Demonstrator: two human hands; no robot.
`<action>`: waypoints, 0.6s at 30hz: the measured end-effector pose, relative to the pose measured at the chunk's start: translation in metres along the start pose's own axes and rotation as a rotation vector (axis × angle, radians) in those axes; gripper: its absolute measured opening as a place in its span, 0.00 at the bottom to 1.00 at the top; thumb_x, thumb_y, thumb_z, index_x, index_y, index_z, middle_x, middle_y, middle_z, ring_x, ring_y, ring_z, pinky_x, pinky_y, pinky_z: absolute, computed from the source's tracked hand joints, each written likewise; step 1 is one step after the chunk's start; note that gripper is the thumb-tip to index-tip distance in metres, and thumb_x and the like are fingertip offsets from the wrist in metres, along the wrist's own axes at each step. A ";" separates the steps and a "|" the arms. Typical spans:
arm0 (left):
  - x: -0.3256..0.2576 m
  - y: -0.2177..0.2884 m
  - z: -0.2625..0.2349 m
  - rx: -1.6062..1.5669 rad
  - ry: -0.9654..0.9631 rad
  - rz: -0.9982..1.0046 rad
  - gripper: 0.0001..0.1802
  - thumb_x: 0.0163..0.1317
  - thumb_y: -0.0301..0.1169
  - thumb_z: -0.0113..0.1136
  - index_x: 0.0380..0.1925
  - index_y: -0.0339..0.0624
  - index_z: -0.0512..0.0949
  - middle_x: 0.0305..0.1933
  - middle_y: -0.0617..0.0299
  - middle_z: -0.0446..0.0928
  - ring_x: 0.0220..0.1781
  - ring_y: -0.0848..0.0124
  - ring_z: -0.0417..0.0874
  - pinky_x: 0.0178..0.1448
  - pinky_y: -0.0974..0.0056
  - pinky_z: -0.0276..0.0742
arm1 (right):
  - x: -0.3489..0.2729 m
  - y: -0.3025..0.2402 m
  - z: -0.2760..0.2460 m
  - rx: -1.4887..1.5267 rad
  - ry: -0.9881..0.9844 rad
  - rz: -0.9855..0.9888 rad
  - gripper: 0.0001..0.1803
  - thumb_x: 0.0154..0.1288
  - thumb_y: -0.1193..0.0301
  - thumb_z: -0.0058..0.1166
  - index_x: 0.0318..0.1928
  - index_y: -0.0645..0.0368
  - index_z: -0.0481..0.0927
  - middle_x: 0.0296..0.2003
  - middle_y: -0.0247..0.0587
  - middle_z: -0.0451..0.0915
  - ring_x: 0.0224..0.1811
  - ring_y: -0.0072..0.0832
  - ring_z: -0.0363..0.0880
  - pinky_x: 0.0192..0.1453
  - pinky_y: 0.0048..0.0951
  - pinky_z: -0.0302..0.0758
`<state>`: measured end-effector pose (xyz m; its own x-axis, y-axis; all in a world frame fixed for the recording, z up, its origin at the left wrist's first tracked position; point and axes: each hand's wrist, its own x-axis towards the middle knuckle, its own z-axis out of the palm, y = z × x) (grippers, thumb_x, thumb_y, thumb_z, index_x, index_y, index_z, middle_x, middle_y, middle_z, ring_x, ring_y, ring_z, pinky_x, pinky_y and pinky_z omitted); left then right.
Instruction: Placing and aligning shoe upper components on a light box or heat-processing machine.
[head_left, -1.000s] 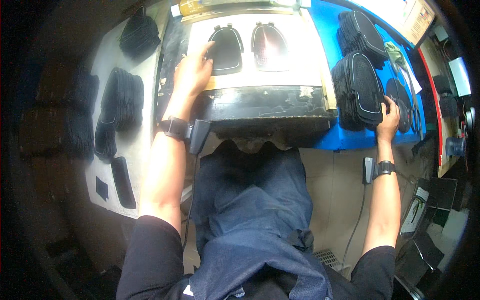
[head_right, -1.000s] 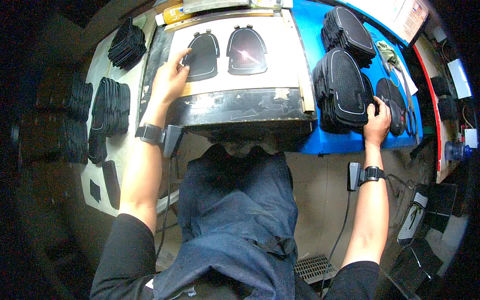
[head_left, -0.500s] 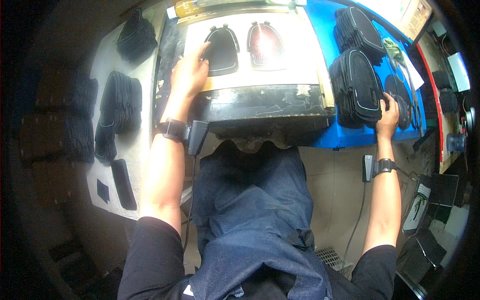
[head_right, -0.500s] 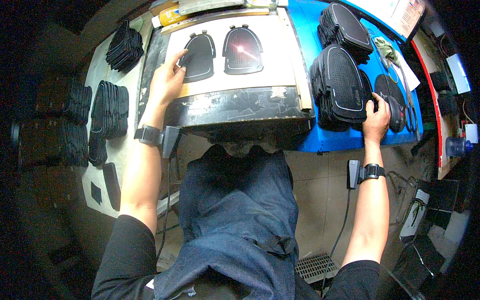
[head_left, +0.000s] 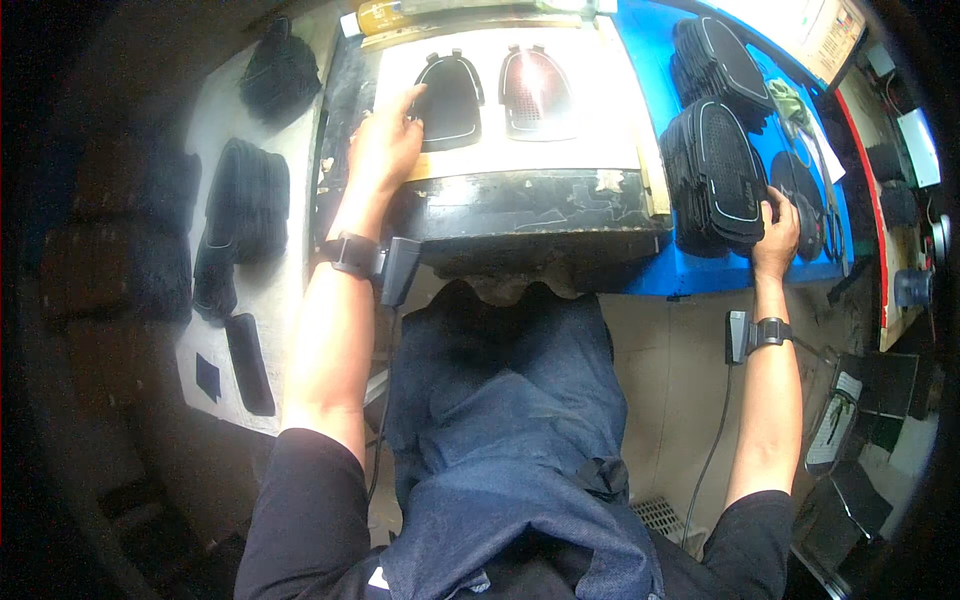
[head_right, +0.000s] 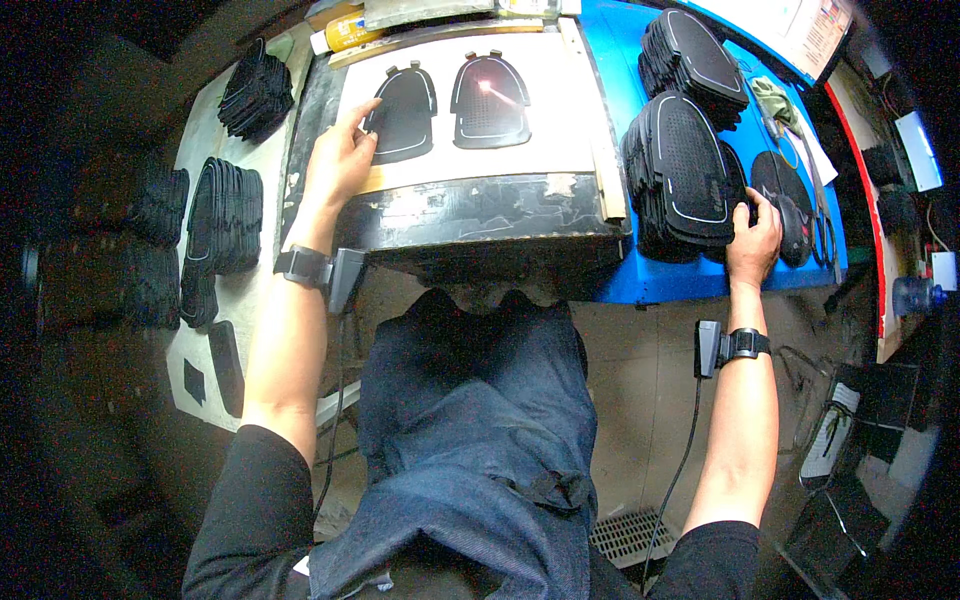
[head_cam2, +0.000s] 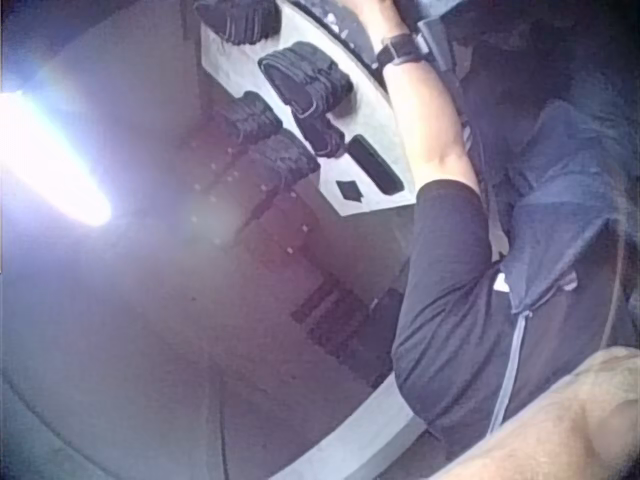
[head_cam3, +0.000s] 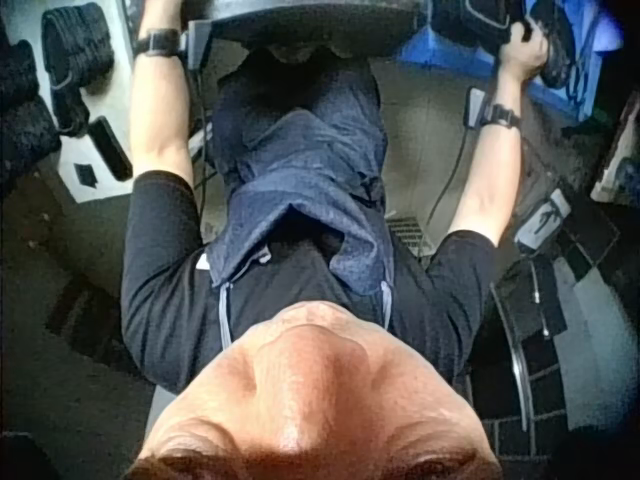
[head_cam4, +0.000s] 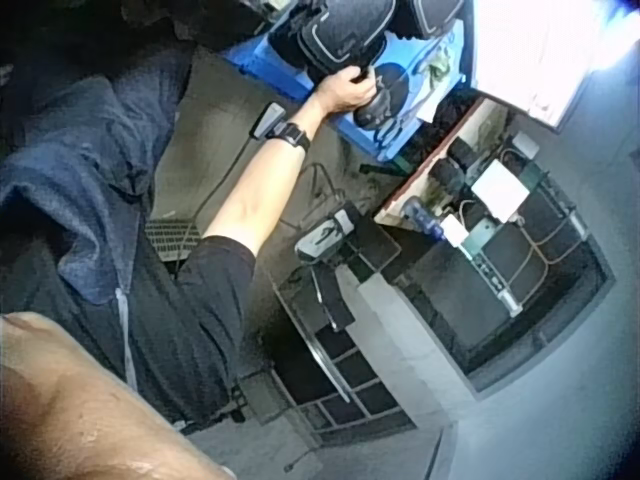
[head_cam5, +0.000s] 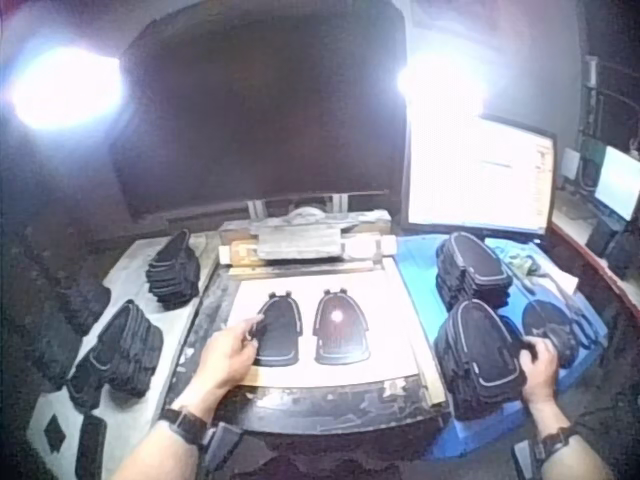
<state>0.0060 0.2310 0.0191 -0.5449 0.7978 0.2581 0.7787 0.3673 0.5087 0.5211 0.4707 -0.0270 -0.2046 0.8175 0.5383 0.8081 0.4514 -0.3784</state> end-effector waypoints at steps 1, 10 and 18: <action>0.000 0.000 0.000 0.000 0.003 0.002 0.28 0.63 0.29 0.58 0.65 0.57 0.77 0.32 0.52 0.81 0.35 0.60 0.84 0.48 0.58 0.79 | 0.000 0.000 -0.001 0.000 0.000 0.005 0.17 0.67 0.67 0.56 0.53 0.59 0.84 0.50 0.50 0.83 0.55 0.47 0.80 0.64 0.43 0.73; -0.014 0.006 0.003 0.163 0.053 0.152 0.18 0.69 0.32 0.55 0.57 0.53 0.82 0.52 0.51 0.83 0.54 0.53 0.85 0.60 0.52 0.79 | 0.000 -0.005 0.001 -0.045 0.051 0.011 0.16 0.66 0.67 0.55 0.51 0.58 0.84 0.48 0.51 0.84 0.53 0.50 0.80 0.61 0.45 0.74; -0.034 0.012 0.010 0.468 0.178 0.296 0.26 0.60 0.24 0.56 0.59 0.55 0.82 0.68 0.58 0.75 0.61 0.57 0.81 0.58 0.53 0.81 | -0.001 -0.017 -0.002 -0.042 0.091 0.035 0.16 0.64 0.67 0.56 0.50 0.56 0.84 0.49 0.48 0.83 0.53 0.50 0.79 0.60 0.47 0.73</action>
<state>0.0367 0.2131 0.0081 -0.2956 0.8211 0.4883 0.9383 0.3456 -0.0132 0.5089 0.4617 -0.0203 -0.1259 0.7959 0.5922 0.8367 0.4060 -0.3677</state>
